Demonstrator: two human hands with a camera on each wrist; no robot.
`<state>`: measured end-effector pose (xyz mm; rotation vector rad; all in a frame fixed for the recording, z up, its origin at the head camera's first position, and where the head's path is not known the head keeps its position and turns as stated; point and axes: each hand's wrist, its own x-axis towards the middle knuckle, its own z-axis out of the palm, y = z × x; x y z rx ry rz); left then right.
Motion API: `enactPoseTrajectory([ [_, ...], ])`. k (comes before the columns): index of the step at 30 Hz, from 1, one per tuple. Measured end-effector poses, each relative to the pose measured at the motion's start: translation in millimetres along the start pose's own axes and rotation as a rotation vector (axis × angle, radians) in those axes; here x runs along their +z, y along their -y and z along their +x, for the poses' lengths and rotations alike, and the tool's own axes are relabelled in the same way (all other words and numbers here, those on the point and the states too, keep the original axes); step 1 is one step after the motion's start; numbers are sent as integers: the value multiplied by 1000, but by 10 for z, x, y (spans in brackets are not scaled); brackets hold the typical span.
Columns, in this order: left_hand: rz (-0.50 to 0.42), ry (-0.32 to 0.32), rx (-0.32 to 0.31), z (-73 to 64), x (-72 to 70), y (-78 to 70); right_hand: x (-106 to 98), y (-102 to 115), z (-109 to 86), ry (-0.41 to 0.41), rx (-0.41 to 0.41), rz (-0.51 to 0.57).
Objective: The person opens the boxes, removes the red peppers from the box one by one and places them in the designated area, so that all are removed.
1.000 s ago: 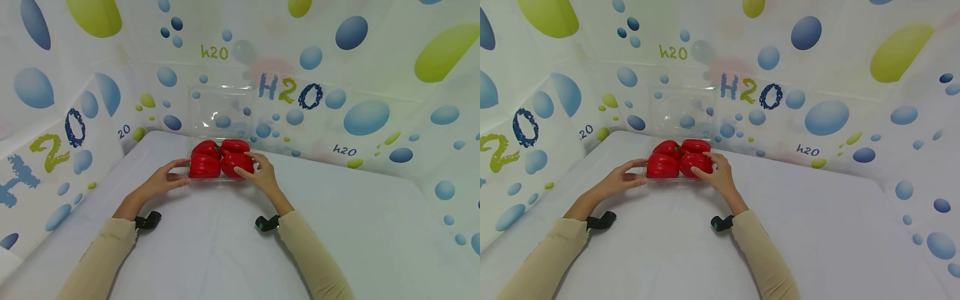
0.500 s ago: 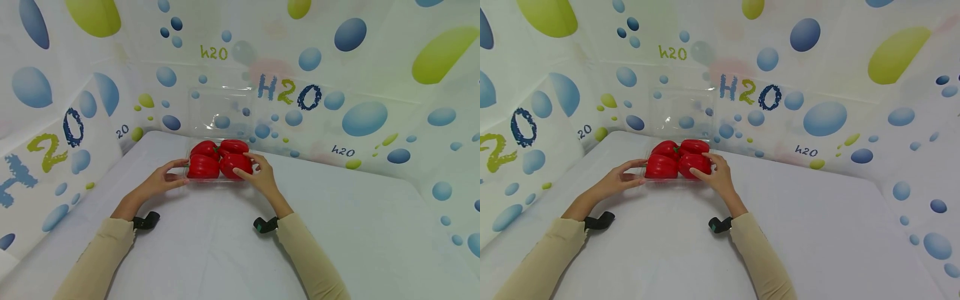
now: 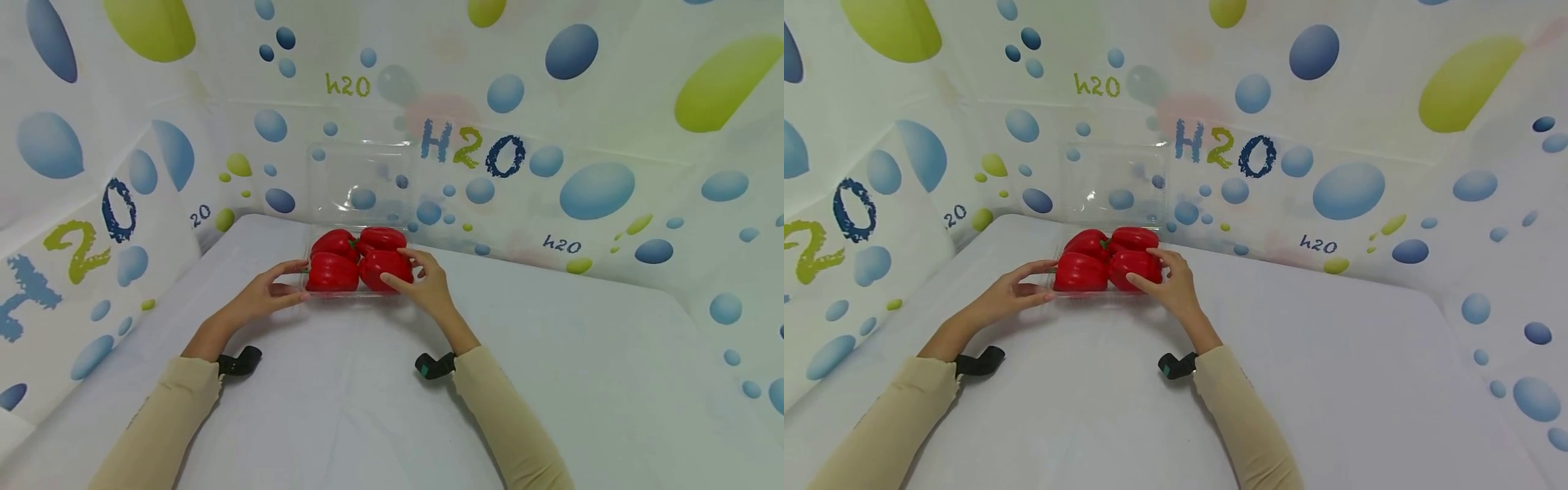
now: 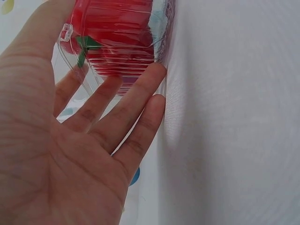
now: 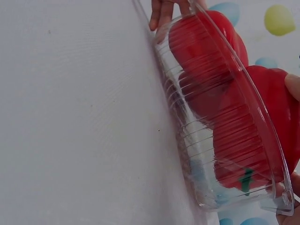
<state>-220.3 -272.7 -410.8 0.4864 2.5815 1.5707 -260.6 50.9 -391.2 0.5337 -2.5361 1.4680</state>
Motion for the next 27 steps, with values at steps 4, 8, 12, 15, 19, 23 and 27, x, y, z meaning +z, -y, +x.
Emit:
enactPoseTrajectory([
  [4,-3,3,1,8,0,-6,-18,4,6,2,7,-1],
  [8,3,0,2,7,0,-3,-32,-1,14,-11,13,31],
  [12,14,-3,5,-5,0,-4,-36,-10,22,-27,27,72],
  [15,13,-3,6,-17,2,0,-36,-6,20,-25,33,93],
  [19,12,-2,3,-29,6,1,-40,14,6,-26,35,118],
  [23,16,-3,1,-31,5,-3,-43,26,-2,-29,36,129],
  [27,15,-1,7,-23,2,-16,-44,29,6,-34,31,142],
])
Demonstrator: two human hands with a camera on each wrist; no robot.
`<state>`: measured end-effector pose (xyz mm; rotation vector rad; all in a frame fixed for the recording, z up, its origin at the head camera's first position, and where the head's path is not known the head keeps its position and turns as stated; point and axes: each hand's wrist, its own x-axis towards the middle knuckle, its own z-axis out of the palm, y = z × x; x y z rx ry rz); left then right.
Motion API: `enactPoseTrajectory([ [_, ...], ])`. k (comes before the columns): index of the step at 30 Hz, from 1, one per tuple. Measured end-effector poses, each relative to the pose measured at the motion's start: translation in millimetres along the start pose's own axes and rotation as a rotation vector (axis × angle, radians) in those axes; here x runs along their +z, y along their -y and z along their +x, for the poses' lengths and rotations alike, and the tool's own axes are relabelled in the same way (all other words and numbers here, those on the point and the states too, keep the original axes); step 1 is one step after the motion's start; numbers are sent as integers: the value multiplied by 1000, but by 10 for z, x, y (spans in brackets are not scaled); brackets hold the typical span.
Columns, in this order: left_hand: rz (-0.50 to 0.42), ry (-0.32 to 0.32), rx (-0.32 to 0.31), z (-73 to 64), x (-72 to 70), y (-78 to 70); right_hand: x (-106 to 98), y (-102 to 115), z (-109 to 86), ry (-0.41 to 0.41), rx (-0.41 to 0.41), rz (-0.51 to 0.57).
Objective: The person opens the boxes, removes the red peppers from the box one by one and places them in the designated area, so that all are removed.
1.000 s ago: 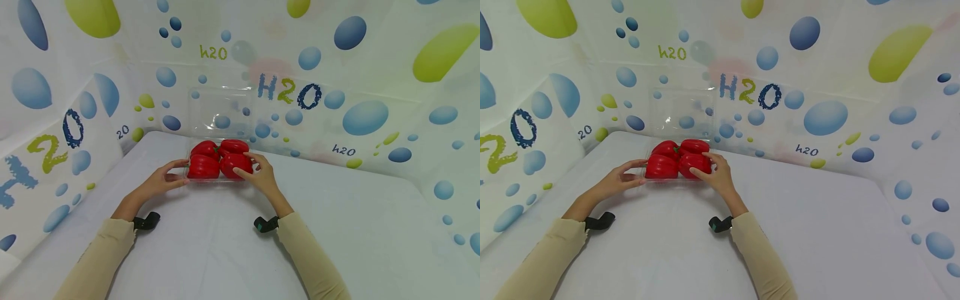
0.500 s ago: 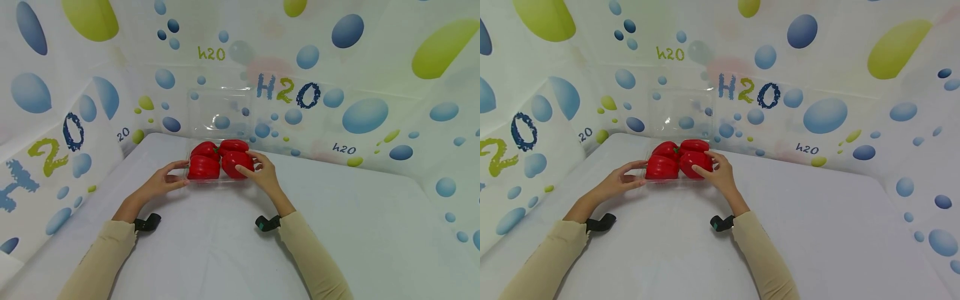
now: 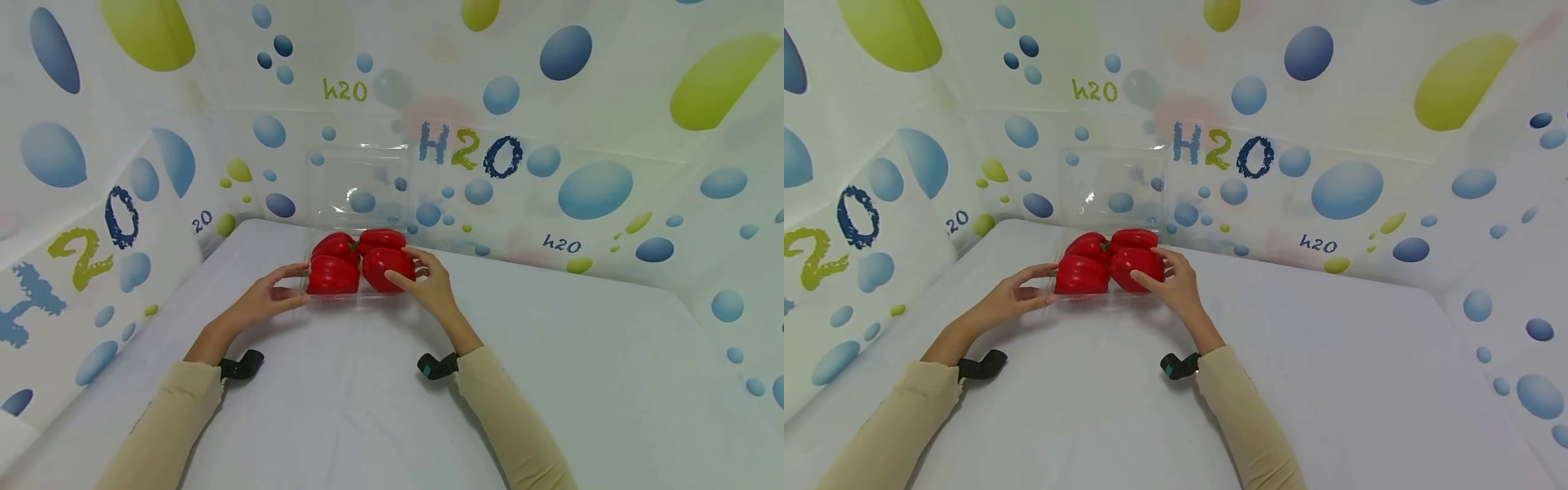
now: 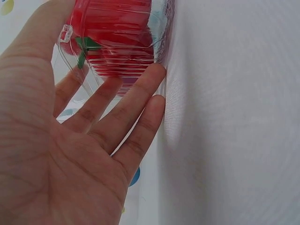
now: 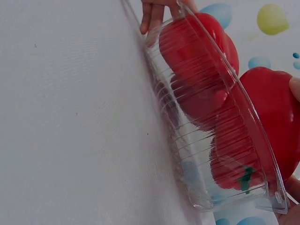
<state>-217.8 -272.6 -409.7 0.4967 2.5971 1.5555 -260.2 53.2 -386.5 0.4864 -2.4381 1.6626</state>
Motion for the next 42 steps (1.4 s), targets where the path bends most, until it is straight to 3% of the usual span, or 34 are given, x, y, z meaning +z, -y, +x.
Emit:
enactPoseTrajectory([
  [20,4,-3,5,9,1,14,-43,56,26,-32,-41,78],
  [42,9,-4,20,12,12,8,-130,100,13,-42,-88,42],
])
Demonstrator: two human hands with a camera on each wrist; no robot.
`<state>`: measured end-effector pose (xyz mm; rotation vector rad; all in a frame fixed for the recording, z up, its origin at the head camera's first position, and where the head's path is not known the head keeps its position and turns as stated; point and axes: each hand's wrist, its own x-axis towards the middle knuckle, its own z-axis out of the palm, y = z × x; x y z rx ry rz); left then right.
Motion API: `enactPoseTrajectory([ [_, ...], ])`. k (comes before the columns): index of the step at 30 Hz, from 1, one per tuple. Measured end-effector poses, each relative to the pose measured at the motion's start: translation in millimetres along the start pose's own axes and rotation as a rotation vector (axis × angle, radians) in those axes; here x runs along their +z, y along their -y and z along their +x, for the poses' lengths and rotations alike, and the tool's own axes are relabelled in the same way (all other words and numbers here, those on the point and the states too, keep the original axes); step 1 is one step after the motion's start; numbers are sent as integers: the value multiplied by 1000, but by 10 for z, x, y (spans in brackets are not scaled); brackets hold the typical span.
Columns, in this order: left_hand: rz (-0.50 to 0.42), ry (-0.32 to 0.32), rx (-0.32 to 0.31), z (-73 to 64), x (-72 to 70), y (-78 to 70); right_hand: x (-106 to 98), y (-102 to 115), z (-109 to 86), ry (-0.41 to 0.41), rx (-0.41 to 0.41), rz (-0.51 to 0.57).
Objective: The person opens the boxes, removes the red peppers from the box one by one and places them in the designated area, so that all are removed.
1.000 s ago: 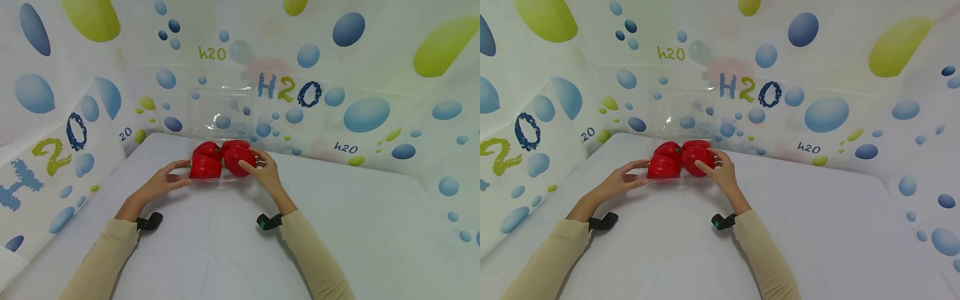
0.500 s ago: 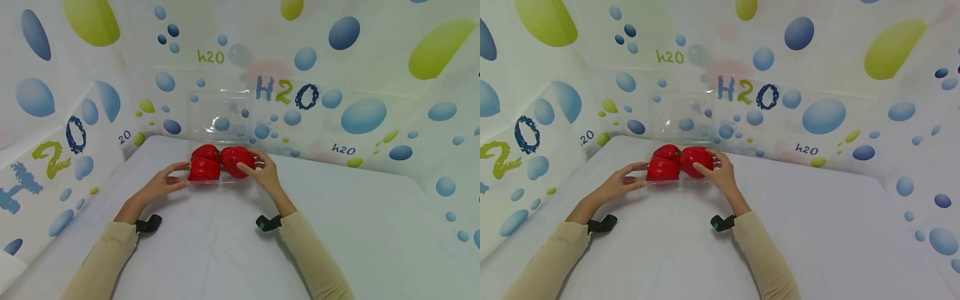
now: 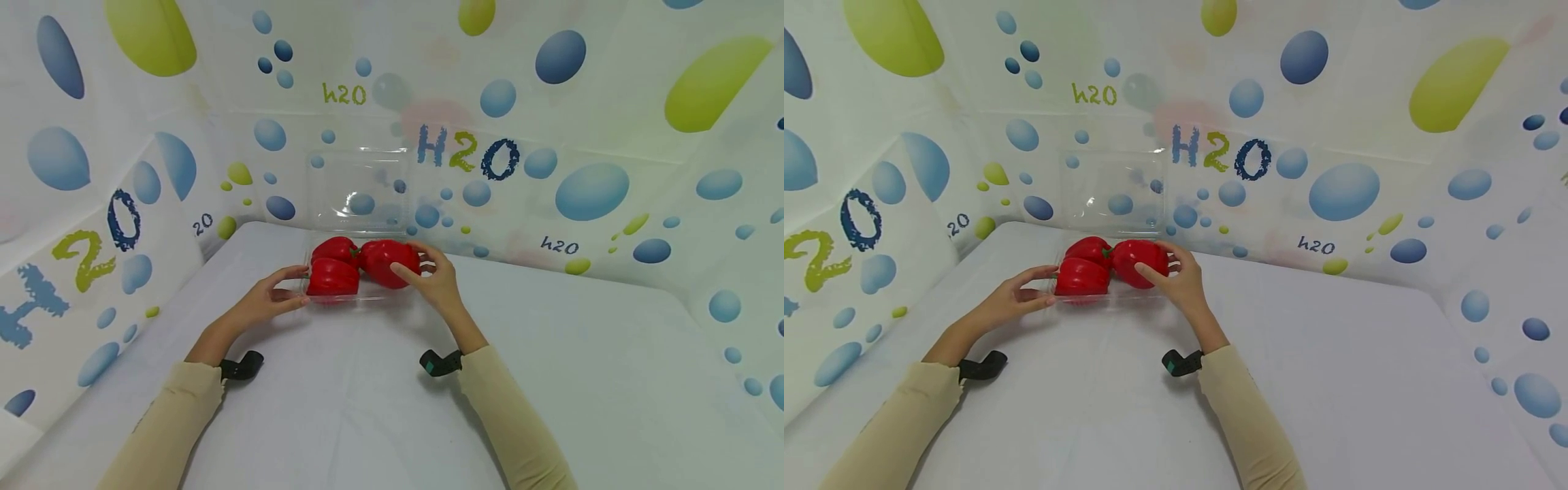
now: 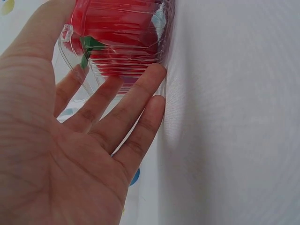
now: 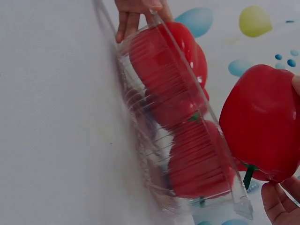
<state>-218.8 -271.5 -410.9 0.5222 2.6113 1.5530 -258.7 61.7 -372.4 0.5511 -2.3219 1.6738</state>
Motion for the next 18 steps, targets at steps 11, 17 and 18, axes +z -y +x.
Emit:
enactPoseTrajectory([
  [11,-15,3,-14,-21,-8,0,-97,-5,26,-22,6,-34],
  [17,-17,9,-15,-13,-7,-1,-169,-17,26,-24,46,-61],
  [18,-16,10,-16,-11,-6,0,-179,-21,26,-21,53,-62],
])
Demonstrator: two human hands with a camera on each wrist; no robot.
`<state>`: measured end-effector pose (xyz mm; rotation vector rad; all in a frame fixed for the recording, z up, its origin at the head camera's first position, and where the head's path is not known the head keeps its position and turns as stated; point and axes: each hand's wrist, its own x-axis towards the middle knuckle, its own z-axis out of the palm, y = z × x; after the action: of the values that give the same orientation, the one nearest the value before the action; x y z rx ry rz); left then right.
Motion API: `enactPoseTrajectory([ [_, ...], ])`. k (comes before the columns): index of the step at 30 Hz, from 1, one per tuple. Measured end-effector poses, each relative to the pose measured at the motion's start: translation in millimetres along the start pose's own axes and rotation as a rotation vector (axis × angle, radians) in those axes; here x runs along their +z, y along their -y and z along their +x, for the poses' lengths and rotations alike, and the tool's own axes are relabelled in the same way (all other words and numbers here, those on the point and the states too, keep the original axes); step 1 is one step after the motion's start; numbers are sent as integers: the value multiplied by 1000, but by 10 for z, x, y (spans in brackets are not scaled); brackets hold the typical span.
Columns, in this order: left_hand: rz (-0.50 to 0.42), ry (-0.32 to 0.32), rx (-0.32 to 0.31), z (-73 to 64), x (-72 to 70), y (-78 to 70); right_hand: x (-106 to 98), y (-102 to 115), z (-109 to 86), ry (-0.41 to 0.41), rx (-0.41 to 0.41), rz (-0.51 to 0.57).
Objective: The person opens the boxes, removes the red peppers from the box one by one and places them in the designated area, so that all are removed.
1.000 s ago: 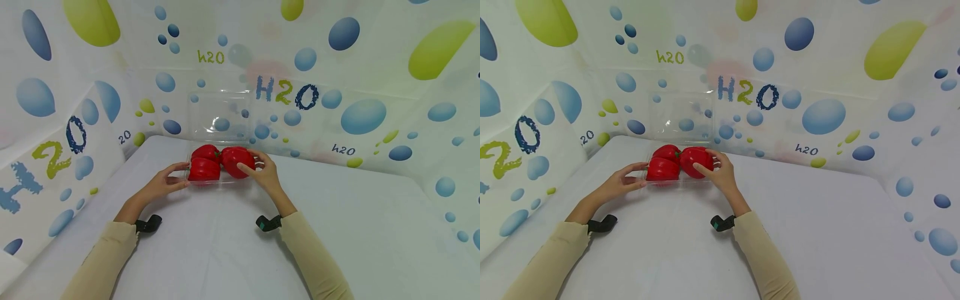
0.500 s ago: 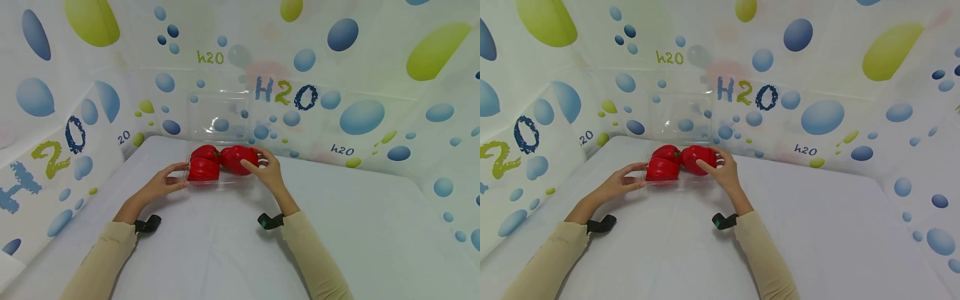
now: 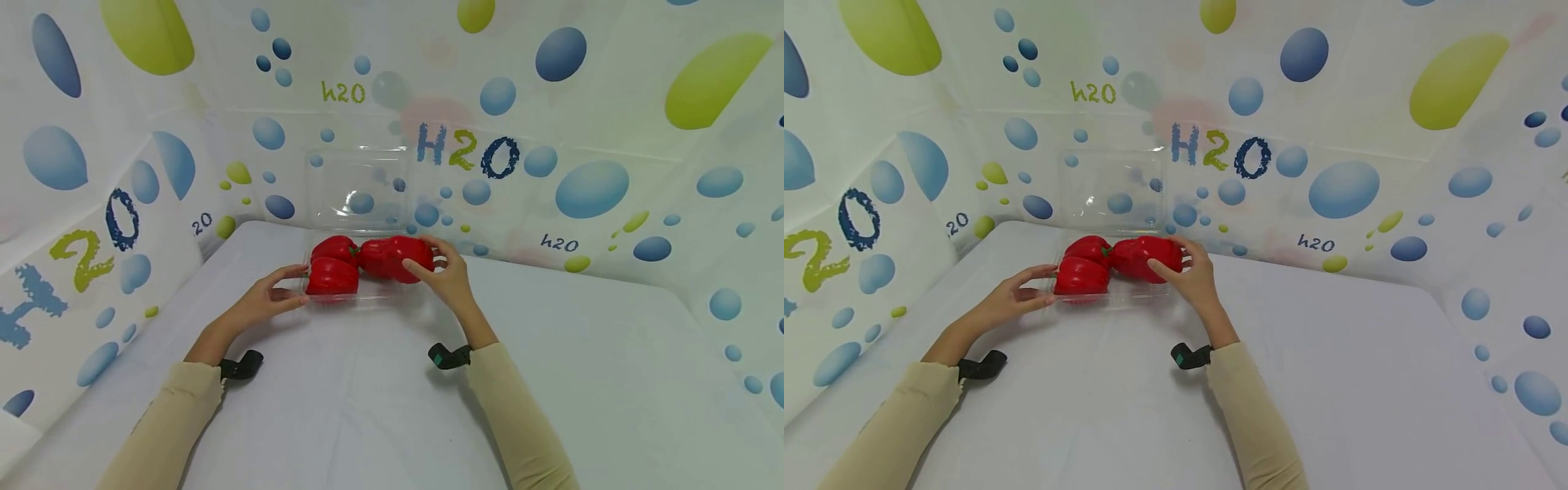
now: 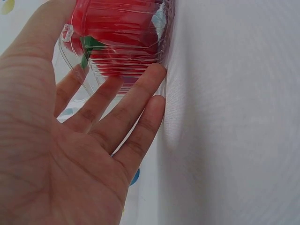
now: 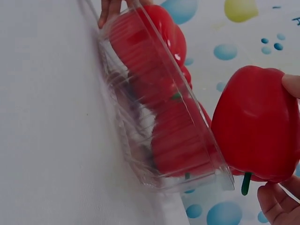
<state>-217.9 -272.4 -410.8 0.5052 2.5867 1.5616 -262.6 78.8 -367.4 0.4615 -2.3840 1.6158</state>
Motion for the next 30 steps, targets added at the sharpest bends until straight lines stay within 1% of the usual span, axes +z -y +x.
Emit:
enactPoseTrajectory([
  [8,-2,1,-7,-5,2,-2,-65,-25,24,2,3,-3],
  [15,-11,5,-9,-4,2,0,-131,-62,45,-18,25,26],
  [23,-3,3,-12,0,-1,-3,-194,-94,54,-35,40,25],
  [30,-2,-2,-11,4,2,-3,-242,-156,66,-53,70,24],
])
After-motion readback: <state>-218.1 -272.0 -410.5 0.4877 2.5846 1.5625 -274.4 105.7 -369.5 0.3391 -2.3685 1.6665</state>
